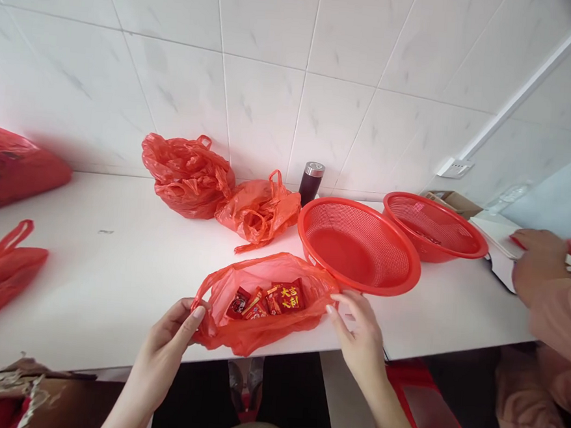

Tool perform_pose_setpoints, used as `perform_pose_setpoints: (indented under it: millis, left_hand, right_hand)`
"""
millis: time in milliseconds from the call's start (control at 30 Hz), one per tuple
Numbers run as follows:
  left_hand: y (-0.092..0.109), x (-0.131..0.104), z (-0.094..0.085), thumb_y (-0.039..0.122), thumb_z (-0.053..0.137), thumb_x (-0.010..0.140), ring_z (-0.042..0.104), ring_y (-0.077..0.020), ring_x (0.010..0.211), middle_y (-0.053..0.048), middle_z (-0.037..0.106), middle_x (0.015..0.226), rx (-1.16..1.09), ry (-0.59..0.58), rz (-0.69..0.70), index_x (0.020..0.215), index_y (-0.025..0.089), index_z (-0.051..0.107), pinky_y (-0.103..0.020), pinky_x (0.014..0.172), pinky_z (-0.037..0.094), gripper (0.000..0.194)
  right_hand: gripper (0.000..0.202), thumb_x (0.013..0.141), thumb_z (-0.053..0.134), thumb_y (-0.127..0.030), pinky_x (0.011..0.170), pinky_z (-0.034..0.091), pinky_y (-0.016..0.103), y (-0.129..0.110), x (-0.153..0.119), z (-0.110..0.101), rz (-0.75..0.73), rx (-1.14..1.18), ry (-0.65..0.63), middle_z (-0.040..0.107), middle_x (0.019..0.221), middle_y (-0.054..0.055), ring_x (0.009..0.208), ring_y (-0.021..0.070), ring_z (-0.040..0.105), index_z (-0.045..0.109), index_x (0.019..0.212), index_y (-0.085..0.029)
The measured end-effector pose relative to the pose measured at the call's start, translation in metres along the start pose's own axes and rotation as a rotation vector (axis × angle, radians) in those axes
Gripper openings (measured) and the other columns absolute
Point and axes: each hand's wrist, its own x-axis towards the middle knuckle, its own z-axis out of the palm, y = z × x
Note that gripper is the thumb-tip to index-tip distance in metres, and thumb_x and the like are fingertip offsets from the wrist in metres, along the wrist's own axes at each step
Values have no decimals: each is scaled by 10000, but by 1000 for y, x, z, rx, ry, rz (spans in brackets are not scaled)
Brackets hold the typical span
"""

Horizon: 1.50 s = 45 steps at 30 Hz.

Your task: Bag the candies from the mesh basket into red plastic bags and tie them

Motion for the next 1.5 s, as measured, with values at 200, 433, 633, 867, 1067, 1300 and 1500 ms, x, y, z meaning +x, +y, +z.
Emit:
perform_pose_setpoints:
  millis: [200,433,633,867,1067,1300,1500]
  left_hand:
    - [0,10,-12,471,637,797,556,-143,664,0,606,684,18,-47,38,802,179,632,-242,634,472,291]
    - [93,68,-13,336,742,748,531,-79,617,39,622,686,-157,116,376,734,149,614,-208,598,434,226]
    - [137,73,-2,317,715,787,536,-81,562,25,610,618,-113,-85,414,732,121,615,-215,550,418,227]
    - [150,61,-1,293,641,851,590,-106,684,-22,657,763,-58,-259,483,772,125,649,-231,651,473,186]
    - [167,55,19,324,649,825,628,-156,792,-9,629,902,-15,-600,399,1045,236,595,-301,717,515,244]
    - [149,52,26,404,575,852,312,-71,478,56,323,575,570,-641,300,663,190,435,-201,430,269,318]
    - [134,57,16,523,470,897,179,-64,460,84,172,555,325,-664,92,664,201,373,-202,443,235,409]
  right_hand:
    - [211,896,505,-376,737,533,323,-12,8,8,117,174,-142,680,998,64,851,198,642,644,975,-237]
    - [181,859,561,-345,627,523,265,-59,106,-51,-86,487,327,642,904,26,760,145,627,595,988,-222]
    - [144,843,586,-264,675,509,262,-98,141,-71,-261,563,101,600,792,-25,706,107,602,573,981,-228]
    - [75,830,603,-216,697,502,276,-143,149,-84,-390,573,-89,570,763,-39,723,103,589,602,904,-208]
    - [61,831,595,-171,750,493,278,-183,148,-72,-535,584,-237,575,801,-31,781,100,583,604,891,-179]
    - [163,869,518,-133,854,477,293,-204,126,-43,-653,685,-384,636,991,-2,933,115,592,588,997,-205]
    - [126,845,571,-196,796,498,297,-169,125,-11,-470,665,-509,614,986,5,887,119,594,550,969,-212]
